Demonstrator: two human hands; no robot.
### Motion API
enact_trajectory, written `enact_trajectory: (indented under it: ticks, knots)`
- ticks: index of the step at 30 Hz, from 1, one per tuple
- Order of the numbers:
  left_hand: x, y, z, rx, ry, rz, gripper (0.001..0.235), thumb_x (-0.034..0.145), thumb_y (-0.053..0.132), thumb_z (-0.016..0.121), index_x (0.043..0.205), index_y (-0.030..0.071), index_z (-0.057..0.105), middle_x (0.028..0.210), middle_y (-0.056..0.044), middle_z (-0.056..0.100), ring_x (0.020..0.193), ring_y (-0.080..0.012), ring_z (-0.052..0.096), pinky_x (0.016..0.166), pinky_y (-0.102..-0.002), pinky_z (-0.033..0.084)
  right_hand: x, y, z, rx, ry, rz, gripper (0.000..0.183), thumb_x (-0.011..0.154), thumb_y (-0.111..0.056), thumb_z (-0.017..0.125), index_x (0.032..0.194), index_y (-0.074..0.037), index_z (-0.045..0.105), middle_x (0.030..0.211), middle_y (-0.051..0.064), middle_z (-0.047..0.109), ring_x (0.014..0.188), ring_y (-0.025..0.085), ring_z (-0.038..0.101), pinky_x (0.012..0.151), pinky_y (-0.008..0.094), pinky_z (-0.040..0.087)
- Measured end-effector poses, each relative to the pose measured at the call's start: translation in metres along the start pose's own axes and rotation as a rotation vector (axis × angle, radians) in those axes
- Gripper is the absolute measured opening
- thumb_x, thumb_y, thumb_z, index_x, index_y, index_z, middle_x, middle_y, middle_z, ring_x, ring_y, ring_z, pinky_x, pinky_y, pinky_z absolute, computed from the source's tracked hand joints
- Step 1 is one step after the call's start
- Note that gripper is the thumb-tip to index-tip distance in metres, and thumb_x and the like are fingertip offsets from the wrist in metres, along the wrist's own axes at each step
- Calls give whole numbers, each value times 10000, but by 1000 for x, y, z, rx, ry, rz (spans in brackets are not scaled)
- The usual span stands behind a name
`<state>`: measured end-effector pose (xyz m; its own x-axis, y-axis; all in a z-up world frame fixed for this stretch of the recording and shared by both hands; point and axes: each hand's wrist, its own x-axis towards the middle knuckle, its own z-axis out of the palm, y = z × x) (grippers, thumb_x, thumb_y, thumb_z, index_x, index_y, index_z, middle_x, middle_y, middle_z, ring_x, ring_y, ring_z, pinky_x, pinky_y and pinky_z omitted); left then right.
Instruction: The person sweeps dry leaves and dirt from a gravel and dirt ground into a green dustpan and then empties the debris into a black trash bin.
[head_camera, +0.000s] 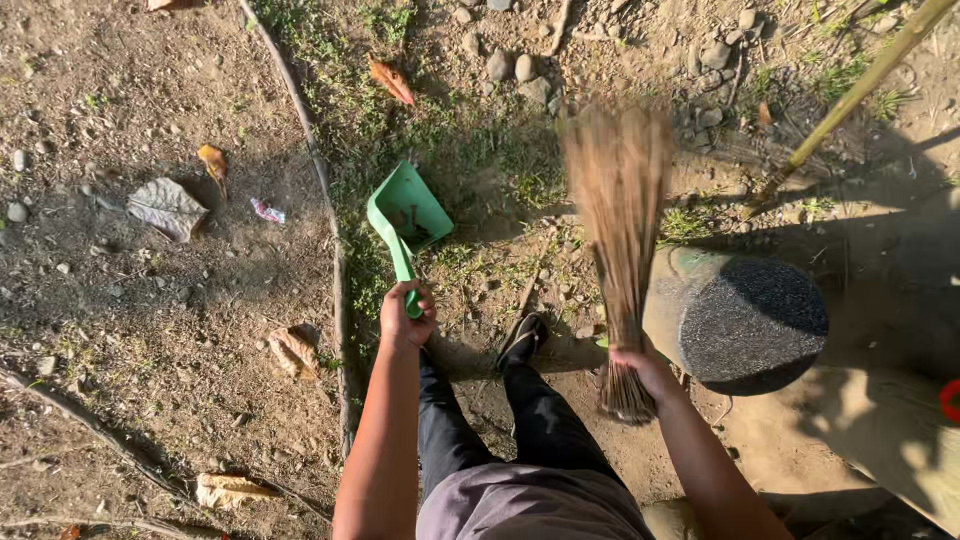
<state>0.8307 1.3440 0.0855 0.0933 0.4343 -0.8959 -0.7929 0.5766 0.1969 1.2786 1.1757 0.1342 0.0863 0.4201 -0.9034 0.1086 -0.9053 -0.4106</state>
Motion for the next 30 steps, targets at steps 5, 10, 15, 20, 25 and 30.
enact_trajectory:
  ticks: [5, 10, 15, 20, 25, 30]
  knots:
    - [16, -24, 23, -4, -23, 51, 117, 953, 124, 511, 968, 73, 407, 680, -64, 498, 519, -152, 452, 442, -312, 366, 87, -16, -62, 580, -63, 256, 732, 965, -333, 706, 1466, 95, 389, 1102, 239, 665, 992, 405, 603, 1092, 662, 371]
    - [15, -37, 48, 16, 54, 70, 113, 957, 130, 508, 996, 68, 422, 698, -68, 525, 520, -155, 461, 444, -302, 360, 28, -21, -64, -163, -168, -84, 830, 853, -261, 719, 1519, -10, 291, 1133, 221, 771, 1103, 307, 705, 1110, 546, 409]
    - [8, -42, 52, 7, 70, 78, 119, 960, 116, 515, 1001, 69, 414, 703, -58, 520, 525, -144, 462, 439, -293, 356, -55, -32, -98, -305, -42, -121, 1182, 733, -182, 808, 1637, -209, 47, 1422, 44, 478, 1195, 275, 613, 1071, 583, 456]
    - [10, -43, 54, 19, 32, 92, 120, 955, 115, 529, 979, 60, 426, 702, -60, 516, 525, -138, 456, 430, -287, 341, 55, -47, -93, 156, 3, -43, 886, 866, -241, 740, 1515, 140, 271, 1038, 266, 624, 915, 440, 685, 863, 646, 601]
    - [2, -39, 54, 32, 78, 97, 129, 930, 134, 558, 946, 66, 449, 687, -47, 494, 513, -140, 464, 431, -292, 362, 110, -69, -6, -158, -245, 105, 849, 854, -304, 696, 1589, -158, 295, 1308, 198, 474, 1185, 390, 543, 1034, 534, 483]
    - [-35, 10, 18, -77, -2, 98, 150, 926, 137, 583, 962, 60, 459, 721, -46, 515, 508, -122, 465, 429, -267, 358, 44, -80, -2, -298, -432, -83, 1255, 728, -296, 823, 1620, -183, -51, 1454, 244, 533, 1332, 315, 577, 1171, 456, 375]
